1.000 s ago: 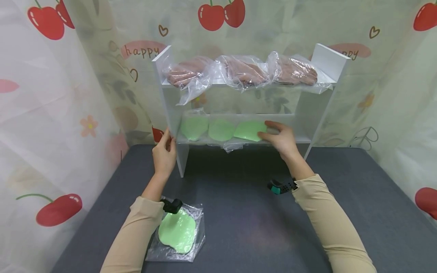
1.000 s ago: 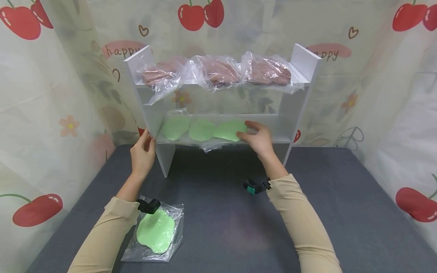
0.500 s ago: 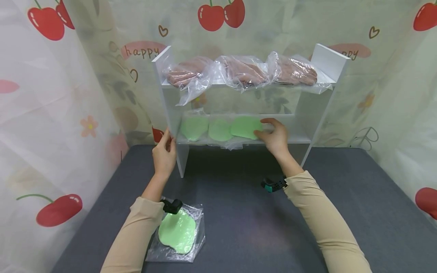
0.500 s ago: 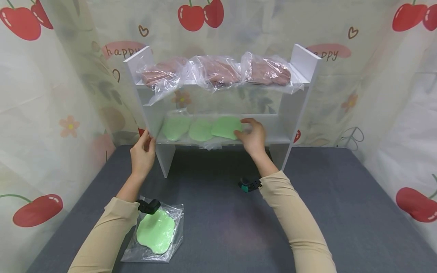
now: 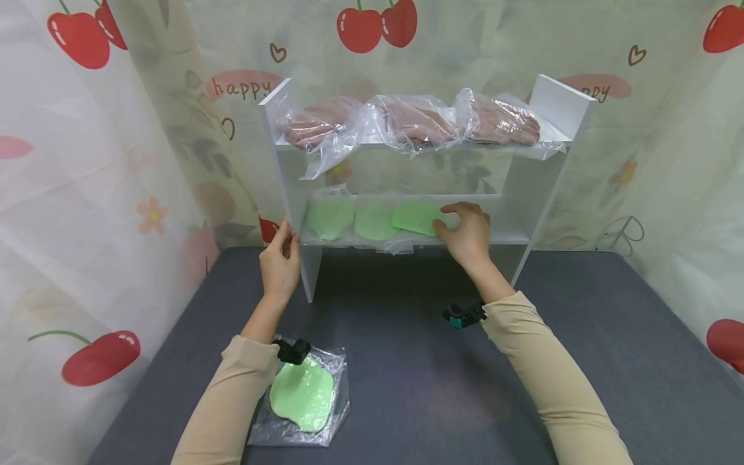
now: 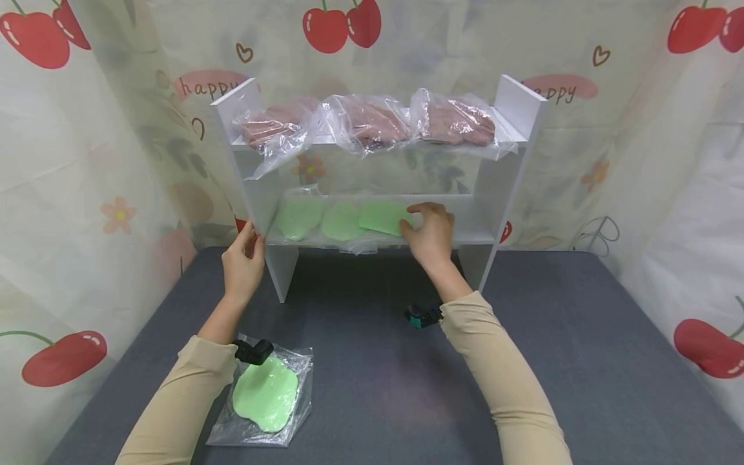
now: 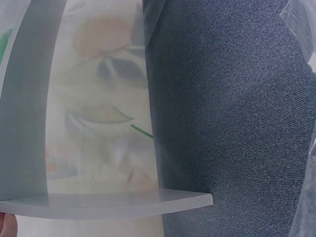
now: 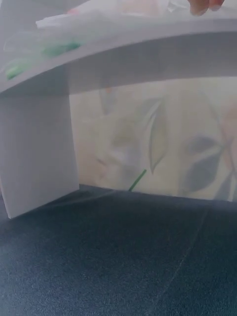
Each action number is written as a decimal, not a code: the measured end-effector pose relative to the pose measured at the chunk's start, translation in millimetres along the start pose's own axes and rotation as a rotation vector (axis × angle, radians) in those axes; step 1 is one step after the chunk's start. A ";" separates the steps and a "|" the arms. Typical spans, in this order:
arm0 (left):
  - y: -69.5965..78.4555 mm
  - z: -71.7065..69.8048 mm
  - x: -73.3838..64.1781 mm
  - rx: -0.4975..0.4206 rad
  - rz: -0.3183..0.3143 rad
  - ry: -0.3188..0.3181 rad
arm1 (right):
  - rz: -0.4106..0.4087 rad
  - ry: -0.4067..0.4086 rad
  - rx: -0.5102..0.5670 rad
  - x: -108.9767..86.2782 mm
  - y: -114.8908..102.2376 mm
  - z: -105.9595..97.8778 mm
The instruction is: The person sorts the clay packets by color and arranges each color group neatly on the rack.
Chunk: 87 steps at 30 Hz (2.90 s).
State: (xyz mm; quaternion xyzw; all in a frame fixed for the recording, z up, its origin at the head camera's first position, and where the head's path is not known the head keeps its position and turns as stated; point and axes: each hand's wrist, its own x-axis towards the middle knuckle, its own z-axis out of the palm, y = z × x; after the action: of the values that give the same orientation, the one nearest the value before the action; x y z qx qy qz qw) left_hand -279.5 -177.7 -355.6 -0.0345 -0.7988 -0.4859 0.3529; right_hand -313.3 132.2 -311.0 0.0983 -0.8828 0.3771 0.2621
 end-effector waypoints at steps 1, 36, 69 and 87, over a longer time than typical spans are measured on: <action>0.0 0.0 0.0 -0.001 0.000 0.000 | 0.004 0.004 -0.002 -0.3 -0.5 -1.6; 0.3 -0.2 -0.4 -0.020 -0.024 -0.008 | -0.124 -0.407 0.225 -119.7 -31.8 21.2; -2.5 1.2 -0.5 -0.027 0.006 0.000 | -0.056 -0.830 0.411 -169.5 -40.4 109.7; -0.5 0.5 -1.0 -0.009 -0.003 -0.008 | -0.100 -0.827 0.142 -174.3 -61.0 134.5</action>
State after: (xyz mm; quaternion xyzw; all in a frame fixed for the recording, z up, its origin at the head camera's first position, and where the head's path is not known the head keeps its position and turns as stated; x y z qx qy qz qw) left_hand -279.2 -177.2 -356.7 -0.0367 -0.7981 -0.4898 0.3489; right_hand -196.0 -10.9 -444.9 0.3018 -0.8796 0.3528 -0.1038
